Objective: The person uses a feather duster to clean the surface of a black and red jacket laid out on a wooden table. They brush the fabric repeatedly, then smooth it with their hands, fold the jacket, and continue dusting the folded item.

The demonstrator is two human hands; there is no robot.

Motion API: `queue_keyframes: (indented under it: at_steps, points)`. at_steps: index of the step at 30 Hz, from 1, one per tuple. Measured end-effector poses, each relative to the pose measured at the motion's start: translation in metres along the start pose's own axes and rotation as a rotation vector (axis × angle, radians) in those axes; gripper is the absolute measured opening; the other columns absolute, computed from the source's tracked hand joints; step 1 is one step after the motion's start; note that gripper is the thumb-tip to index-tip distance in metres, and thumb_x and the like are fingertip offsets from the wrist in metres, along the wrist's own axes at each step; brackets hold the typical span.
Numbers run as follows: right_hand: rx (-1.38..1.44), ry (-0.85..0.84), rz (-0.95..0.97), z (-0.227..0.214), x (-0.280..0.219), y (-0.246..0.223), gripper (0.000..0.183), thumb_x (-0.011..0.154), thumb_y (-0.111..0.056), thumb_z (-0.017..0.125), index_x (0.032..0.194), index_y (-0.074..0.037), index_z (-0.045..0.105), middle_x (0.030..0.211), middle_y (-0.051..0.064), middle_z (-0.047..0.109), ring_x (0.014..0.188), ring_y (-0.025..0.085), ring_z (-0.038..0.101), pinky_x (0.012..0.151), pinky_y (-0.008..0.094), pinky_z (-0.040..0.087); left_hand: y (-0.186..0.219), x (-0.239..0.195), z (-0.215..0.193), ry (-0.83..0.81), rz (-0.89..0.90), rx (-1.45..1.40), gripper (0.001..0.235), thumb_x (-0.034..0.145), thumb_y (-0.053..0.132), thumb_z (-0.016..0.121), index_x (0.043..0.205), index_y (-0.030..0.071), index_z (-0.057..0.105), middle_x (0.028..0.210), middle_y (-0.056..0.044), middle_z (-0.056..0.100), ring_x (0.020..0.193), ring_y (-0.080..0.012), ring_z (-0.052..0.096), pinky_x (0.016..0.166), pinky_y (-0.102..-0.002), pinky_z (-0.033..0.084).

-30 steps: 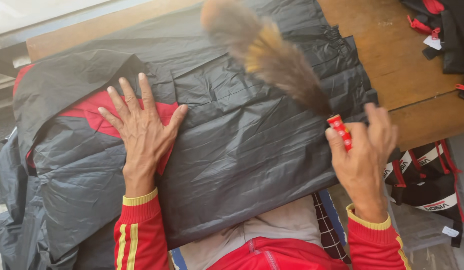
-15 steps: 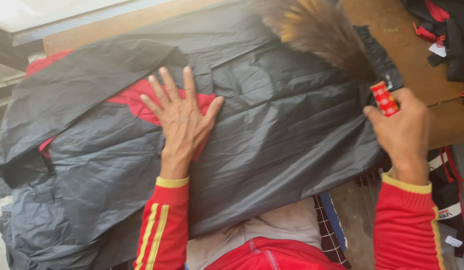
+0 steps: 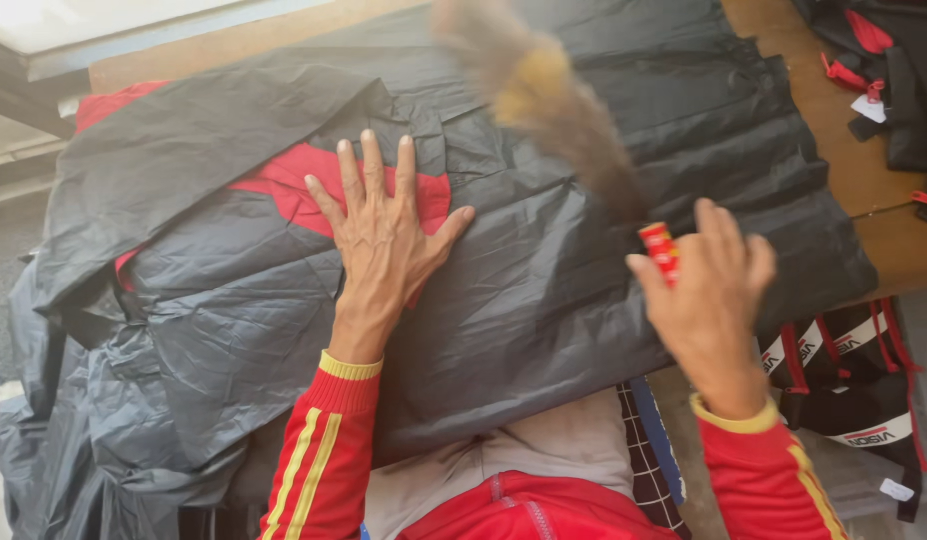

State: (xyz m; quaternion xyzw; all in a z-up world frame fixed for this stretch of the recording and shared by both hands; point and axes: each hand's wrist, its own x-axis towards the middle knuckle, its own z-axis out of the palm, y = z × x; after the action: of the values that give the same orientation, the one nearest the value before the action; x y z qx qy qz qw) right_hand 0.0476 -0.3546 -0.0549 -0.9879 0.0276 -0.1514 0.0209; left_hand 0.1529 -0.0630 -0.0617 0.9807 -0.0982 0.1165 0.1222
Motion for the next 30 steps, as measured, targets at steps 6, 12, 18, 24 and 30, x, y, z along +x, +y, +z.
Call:
queue_keyframes:
  at_steps: [6, 12, 18, 24, 30]
  points:
    - [0.301, -0.138, -0.047, 0.013, 0.018, -0.032, 0.039, 0.093, -0.035, 0.058, 0.087, 0.002, 0.049, 0.147, 0.033, 0.035, 0.137, 0.048, 0.031, 0.107, 0.056, 0.028, -0.003, -0.008, -0.003, 0.078, 0.056, 0.028, 0.086, 0.084, 0.070, 0.058, 0.146, 0.013, 0.039, 0.150, -0.023, 0.033, 0.139, -0.0423, 0.025, 0.107, -0.070, 0.013]
    - [0.401, -0.071, -0.110, -0.004, 0.021, -0.039, 0.036, 0.093, -0.031, 0.060, 0.086, 0.003, 0.050, 0.140, 0.032, 0.040, 0.130, 0.046, 0.036, 0.105, 0.054, 0.028, -0.011, -0.014, 0.008, 0.043, 0.049, 0.036, 0.083, 0.087, 0.070, 0.051, 0.148, 0.016, 0.036, 0.153, -0.021, 0.027, 0.142, -0.0410, 0.018, 0.109, -0.068, 0.008]
    - [0.413, -0.233, 0.326, -0.042, 0.006, -0.024, 0.049, 0.096, -0.041, 0.051, 0.127, -0.004, 0.042, 0.092, 0.021, 0.061, 0.080, 0.046, 0.059, 0.067, 0.054, 0.040, -0.013, -0.014, 0.012, 0.083, 0.084, 0.052, 0.080, 0.091, 0.068, 0.052, 0.149, 0.015, 0.036, 0.153, -0.022, 0.027, 0.141, -0.0423, 0.020, 0.110, -0.068, 0.009]
    - [0.273, 0.016, 0.070, -0.032, -0.011, -0.024, 0.038, 0.105, -0.018, 0.045, 0.135, 0.004, 0.053, 0.115, 0.024, 0.066, 0.094, 0.044, 0.062, 0.078, 0.049, 0.045, -0.012, -0.015, 0.013, 0.091, 0.085, 0.059, 0.079, 0.092, 0.067, 0.050, 0.149, 0.014, 0.037, 0.152, -0.023, 0.026, 0.141, -0.0441, 0.021, 0.109, -0.069, 0.011]
    - [0.082, -0.042, -0.142, -0.012, -0.005, -0.038, 0.041, 0.095, -0.028, 0.063, 0.135, -0.023, 0.061, 0.075, 0.002, 0.051, 0.055, 0.023, 0.051, 0.042, 0.039, 0.042, -0.015, -0.019, 0.011, 0.100, 0.112, 0.101, 0.077, 0.093, 0.066, 0.050, 0.149, 0.014, 0.038, 0.152, -0.023, 0.027, 0.140, -0.0437, 0.022, 0.109, -0.069, 0.013]
